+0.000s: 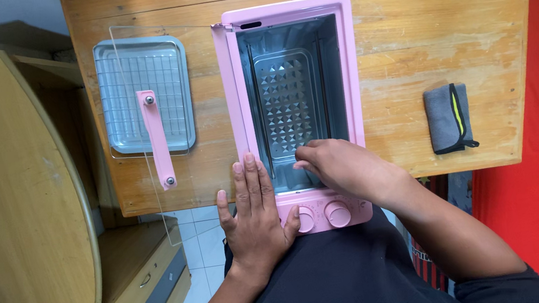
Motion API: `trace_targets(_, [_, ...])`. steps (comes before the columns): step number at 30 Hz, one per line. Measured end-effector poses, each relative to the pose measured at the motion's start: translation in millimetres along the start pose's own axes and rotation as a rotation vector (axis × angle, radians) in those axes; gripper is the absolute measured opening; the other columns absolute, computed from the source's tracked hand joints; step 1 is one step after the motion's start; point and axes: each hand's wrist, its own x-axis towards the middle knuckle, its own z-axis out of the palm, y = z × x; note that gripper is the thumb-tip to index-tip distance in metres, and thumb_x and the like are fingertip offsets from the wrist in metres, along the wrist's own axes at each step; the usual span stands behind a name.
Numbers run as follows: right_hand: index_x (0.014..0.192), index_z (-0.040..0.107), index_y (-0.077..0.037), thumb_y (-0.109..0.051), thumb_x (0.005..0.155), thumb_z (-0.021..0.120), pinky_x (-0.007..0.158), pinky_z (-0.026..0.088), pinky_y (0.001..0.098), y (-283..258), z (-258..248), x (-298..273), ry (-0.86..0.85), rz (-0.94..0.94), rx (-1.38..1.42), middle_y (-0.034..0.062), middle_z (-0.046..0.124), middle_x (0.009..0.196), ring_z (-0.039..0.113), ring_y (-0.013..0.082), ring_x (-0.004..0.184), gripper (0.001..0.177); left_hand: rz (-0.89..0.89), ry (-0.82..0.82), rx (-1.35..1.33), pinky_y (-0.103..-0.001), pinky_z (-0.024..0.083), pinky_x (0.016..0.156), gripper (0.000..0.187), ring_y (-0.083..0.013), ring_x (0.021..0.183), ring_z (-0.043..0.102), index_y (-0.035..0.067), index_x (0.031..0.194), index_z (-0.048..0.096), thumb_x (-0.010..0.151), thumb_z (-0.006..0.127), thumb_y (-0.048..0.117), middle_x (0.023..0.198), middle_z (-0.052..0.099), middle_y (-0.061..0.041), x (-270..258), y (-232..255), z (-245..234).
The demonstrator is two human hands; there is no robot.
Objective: The person cleans the interior and exterior of a pink toaster oven using a yellow brush. They scrub the inside walls and bottom, then flip the unit to brush the bottom surface.
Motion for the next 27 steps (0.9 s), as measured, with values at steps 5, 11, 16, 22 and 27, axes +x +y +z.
trace_targets(5, [0.101,0.064,-0.003,-0.034,0.102,0.049,0.076,0.053,0.0467,-6,-18,-15,0.036,-0.008,0.040,0.0166,0.067,0.097,0.067,0.0397,0.087,0.034,0.001,0.020,-0.003,-0.050,0.001,0.122,0.086,-0.0237,0.156,0.022,0.005,0.160,0.037,0.100,0.019,0.063,0.168,0.030,-0.014,2,-1,2])
trace_targets(11, [0.101,0.064,-0.004,-0.032,0.100,0.053,0.073,0.052,0.0467,-18,-38,-37,0.114,-0.059,0.092,0.0175,0.065,0.093,0.064,0.0411,0.086,0.030,0.007,0.048,0.020,-0.050,0.001,0.123,0.087,-0.0238,0.156,0.023,0.004,0.159,0.040,0.100,0.018,0.064,0.168,0.031,-0.015,3,-1,2])
trace_targets(16, [0.101,0.065,-0.004,-0.030,0.099,0.055,0.072,0.052,0.0467,-27,-41,-49,0.147,-0.099,0.090,0.0175,0.066,0.092,0.064,0.0413,0.086,0.028,0.006,0.051,0.004,-0.050,0.000,0.123,0.088,-0.0240,0.156,0.024,0.004,0.158,0.041,0.100,0.018,0.065,0.167,0.033,-0.015,4,-2,2])
trace_targets(22, [0.104,0.067,-0.004,-0.029,0.100,0.056,0.074,0.053,0.0450,-28,-37,-61,0.201,-0.123,0.113,0.0178,0.067,0.093,0.065,0.0407,0.088,0.027,-0.008,0.068,-0.018,-0.050,0.000,0.123,0.088,-0.0247,0.156,0.024,0.002,0.157,0.043,0.098,0.020,0.064,0.167,0.034,-0.016,5,-1,1])
trace_targets(27, [0.109,0.067,-0.002,-0.029,0.101,0.055,0.082,0.055,0.0409,-28,-38,-70,0.305,-0.239,0.132,0.0152,0.073,0.102,0.070,0.0362,0.099,0.030,-0.007,0.069,-0.025,-0.049,0.000,0.123,0.087,-0.0244,0.156,0.024,0.003,0.157,0.043,0.098,0.021,0.063,0.166,0.034,-0.016,7,-1,1])
